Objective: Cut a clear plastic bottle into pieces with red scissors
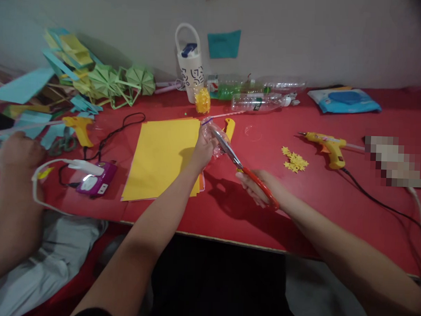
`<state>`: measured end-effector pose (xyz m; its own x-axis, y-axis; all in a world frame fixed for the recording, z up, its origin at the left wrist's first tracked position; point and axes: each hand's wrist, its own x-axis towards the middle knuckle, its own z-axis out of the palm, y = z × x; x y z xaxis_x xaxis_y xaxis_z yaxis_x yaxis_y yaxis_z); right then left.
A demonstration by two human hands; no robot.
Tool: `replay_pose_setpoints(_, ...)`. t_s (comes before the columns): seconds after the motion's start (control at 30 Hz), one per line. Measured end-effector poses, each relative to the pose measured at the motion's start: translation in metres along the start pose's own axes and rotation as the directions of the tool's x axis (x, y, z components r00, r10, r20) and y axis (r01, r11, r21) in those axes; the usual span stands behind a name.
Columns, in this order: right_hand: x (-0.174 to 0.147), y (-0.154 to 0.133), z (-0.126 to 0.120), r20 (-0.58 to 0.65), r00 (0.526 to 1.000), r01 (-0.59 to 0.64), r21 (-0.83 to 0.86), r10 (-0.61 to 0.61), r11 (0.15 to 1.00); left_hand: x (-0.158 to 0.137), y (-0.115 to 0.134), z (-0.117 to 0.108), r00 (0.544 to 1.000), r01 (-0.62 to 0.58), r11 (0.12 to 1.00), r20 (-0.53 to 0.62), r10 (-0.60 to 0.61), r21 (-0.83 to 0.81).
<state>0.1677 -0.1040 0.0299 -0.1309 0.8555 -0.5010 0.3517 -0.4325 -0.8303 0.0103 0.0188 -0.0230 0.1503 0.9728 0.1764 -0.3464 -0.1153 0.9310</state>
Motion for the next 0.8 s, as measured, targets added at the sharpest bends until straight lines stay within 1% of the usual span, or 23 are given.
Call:
replay_pose_setpoints(0.13, 0.005, 0.008, -0.002, 0.047, 0.997, 0.059, 0.039, -0.061, 0.997, 0.001, -0.001, -0.002, 1.0, -0.016, 1.0, 0.022, 0.017, -0.022)
replay_pose_setpoints(0.2, 0.008, 0.012, -0.004, 0.087, 0.991, 0.097, 0.073, -0.103, 0.993, 0.0, -0.001, -0.003, 0.999, -0.001, 1.0, 0.049, 0.002, -0.02)
replay_pose_setpoints(0.27, 0.01, 0.015, -0.006, 0.109, 0.987, 0.111, 0.091, -0.12, 0.99, -0.001, -0.001, -0.004, 0.997, 0.019, 1.0, 0.072, -0.018, -0.008)
replay_pose_setpoints(0.53, 0.009, 0.012, -0.008, 0.096, 0.988, 0.114, 0.076, -0.121, 0.991, -0.003, 0.001, 0.0, 0.995, 0.099, 0.995, 0.028, -0.099, 0.012)
replay_pose_setpoints(0.67, 0.007, 0.01, -0.007, 0.07, 0.993, 0.091, 0.062, -0.095, 0.994, -0.003, 0.001, 0.002, 0.996, 0.09, 0.996, 0.029, -0.09, 0.008)
replay_pose_setpoints(0.8, 0.005, 0.006, -0.005, 0.055, 0.996, 0.07, 0.036, -0.072, 0.997, -0.004, 0.001, 0.003, 0.996, 0.092, 0.996, 0.005, -0.092, -0.001)
